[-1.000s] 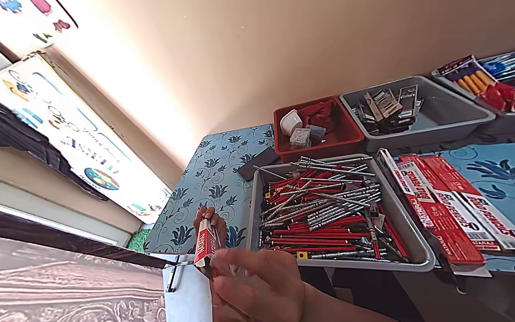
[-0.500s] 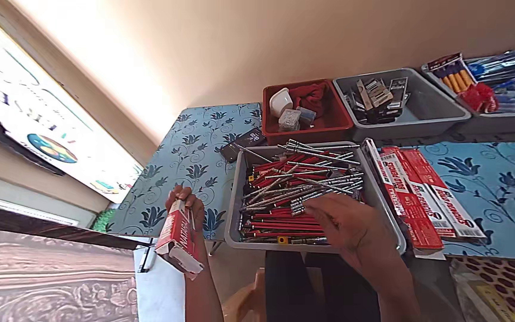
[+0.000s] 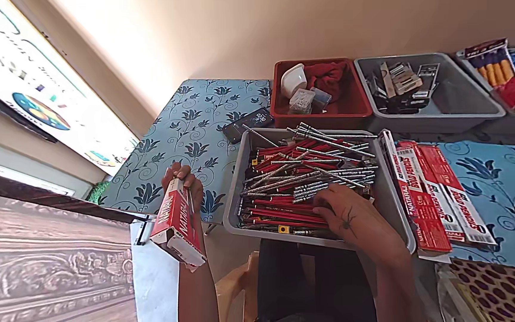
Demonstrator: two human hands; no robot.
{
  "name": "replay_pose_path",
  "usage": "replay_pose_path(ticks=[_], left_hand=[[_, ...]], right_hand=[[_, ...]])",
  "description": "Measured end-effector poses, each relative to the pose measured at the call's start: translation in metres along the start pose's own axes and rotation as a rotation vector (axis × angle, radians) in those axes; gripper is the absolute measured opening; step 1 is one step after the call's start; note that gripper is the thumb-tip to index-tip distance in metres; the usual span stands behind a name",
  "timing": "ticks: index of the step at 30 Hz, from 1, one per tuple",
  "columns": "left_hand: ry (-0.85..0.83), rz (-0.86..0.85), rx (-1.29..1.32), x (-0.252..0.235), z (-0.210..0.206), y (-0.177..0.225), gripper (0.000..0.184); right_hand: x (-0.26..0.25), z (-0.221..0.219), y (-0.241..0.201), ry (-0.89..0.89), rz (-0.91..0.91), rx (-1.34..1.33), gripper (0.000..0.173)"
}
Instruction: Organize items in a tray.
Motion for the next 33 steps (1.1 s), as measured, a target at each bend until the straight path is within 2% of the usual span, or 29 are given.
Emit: replay_pose_path(ticks=[3, 9, 13, 17, 20, 25, 30, 33], left_hand=[[0.022, -0.005, -0.038, -0.004, -0.013, -0.003, 0.021], [0.093, -0.044, -0.083, -0.004, -0.022, -0.008, 0.016], [0.035, -0.074, -0.117, 0.011, -0.015, -0.011, 0.016], [0.075, -0.012, -0.138, -0.001, -0.017, -0.003, 0.018], [0.031, 0.018, -0.150, 0.000, -0.008, 0.001, 0.019], [0.101, -0.012, -0.119, -0.002, -0.018, -0.004, 0.018], [0.133, -0.053, -0.144, 0.000, -0.024, -0.010, 0.017], [0.177, -0.061, -0.145, -0.004, -0.028, -0.011, 0.019]], right_hand=[[0.007, -0.001, 0.003, 0.067, 0.085, -0.007, 0.013], [0.010, 0.005, 0.008, 0.067, 0.139, 0.019, 0.011], [0.013, 0.002, 0.012, 0.056, 0.152, 0.003, 0.020], [0.008, -0.002, 0.007, 0.044, 0.157, 0.047, 0.012], [0.008, -0.007, 0.007, 0.104, 0.216, 0.071, 0.023], [0.010, -0.003, 0.007, 0.224, 0.241, 0.028, 0.034], [0.011, -0.001, -0.002, 0.267, 0.217, -0.062, 0.037], [0.010, -0.003, -0.001, 0.291, 0.276, -0.076, 0.037]])
Point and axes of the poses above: each hand's wrist, its own x-axis away from the middle knuckle, its own z-axis out of the back of the hand, y = z × x, the point moved 3 cm from there along -x, towards the middle knuckle, and after that the axes turned 10 degrees about -x, right-handed, at the moved point
